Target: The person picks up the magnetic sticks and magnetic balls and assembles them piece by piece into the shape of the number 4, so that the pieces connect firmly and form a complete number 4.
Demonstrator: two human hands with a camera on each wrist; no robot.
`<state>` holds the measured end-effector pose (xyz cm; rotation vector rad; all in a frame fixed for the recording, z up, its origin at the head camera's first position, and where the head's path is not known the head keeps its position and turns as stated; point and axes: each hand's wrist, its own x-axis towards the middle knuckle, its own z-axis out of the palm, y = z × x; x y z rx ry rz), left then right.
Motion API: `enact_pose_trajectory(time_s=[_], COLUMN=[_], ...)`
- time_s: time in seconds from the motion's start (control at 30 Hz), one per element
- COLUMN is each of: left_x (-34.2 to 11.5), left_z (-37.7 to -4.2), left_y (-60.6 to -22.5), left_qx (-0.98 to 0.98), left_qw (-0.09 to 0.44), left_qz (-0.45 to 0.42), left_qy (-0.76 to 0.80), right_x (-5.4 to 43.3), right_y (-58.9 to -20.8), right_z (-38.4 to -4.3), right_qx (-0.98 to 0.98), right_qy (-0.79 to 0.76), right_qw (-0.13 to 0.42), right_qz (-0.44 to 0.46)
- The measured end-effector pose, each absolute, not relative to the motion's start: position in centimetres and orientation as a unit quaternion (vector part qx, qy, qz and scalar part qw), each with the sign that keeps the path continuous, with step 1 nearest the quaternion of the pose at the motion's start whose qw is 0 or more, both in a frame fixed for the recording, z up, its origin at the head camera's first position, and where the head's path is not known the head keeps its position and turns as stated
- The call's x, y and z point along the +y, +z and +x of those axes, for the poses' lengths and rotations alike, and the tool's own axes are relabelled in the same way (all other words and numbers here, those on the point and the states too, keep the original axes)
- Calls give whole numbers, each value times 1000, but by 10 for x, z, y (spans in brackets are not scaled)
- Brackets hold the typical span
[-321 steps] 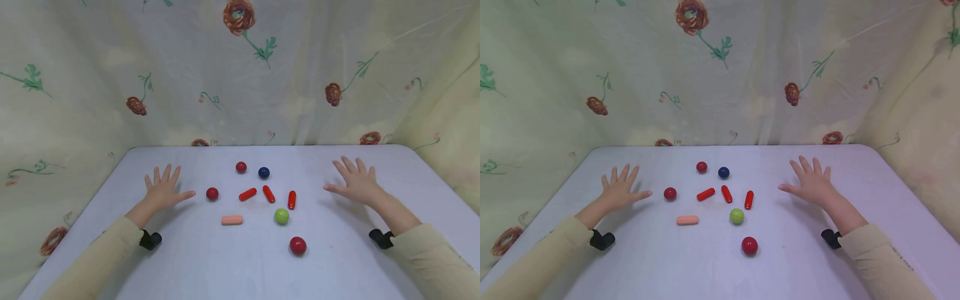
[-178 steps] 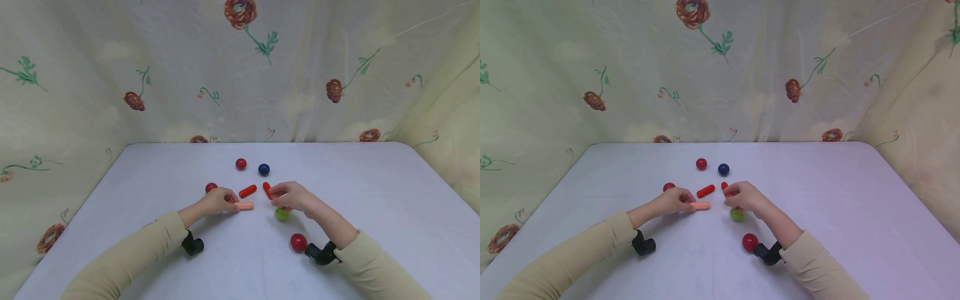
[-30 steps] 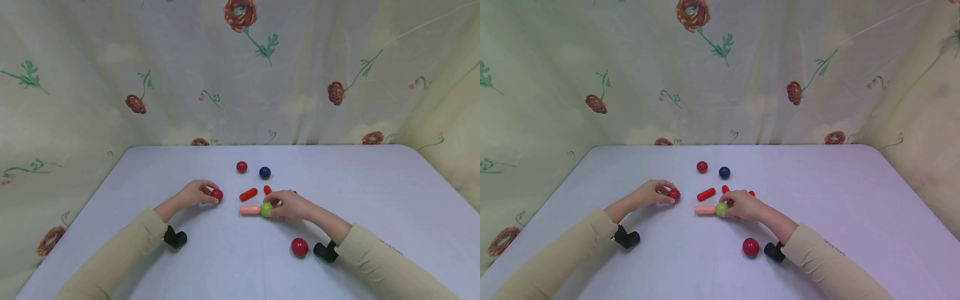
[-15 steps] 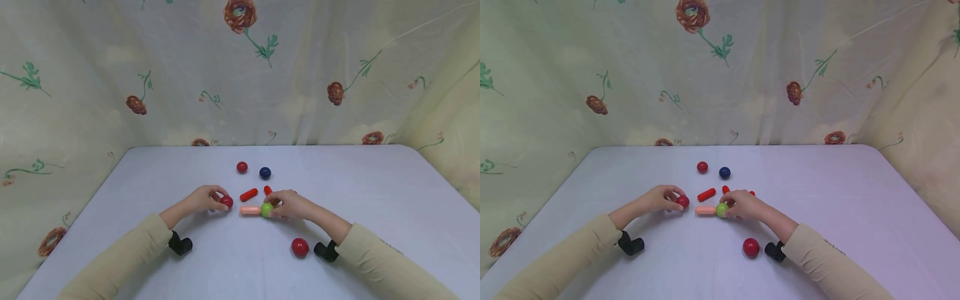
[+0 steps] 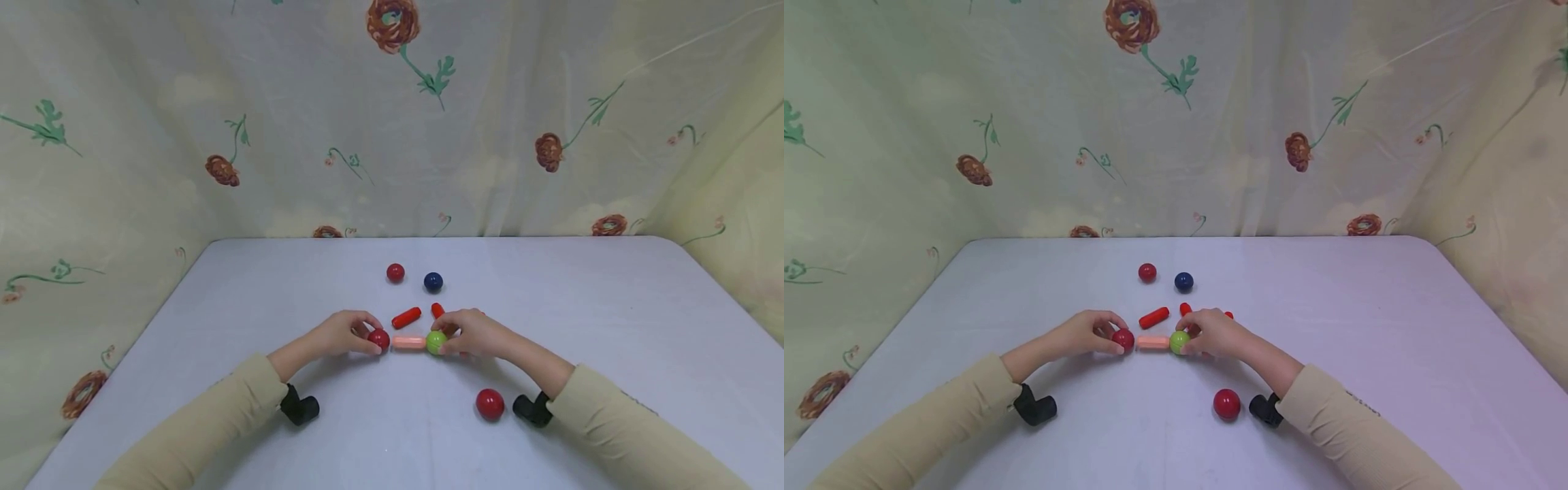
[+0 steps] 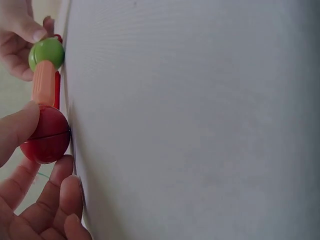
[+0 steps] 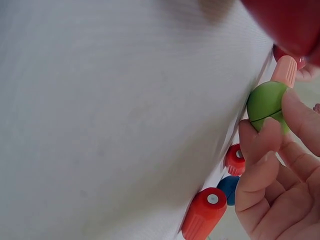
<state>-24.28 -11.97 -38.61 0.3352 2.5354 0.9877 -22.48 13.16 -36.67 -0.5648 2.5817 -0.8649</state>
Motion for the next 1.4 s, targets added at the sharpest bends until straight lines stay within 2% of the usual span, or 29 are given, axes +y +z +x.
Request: enact_pose_trajectory(time_s=[0.7, 1.4], left_x=[-119, -119], left_z=[-240, -225], left_y=[-383, -379], left_qx=[903, 858], left_qw=[204, 289], left_qz=[135, 276], left_qy=[352, 323], right_x=[130, 129], right_y=[-367, -360], right_z=[-225, -224], right_qx=[914, 908], right_qy=[-304, -322], right_qw=[186, 178], right_qz=[-193, -201])
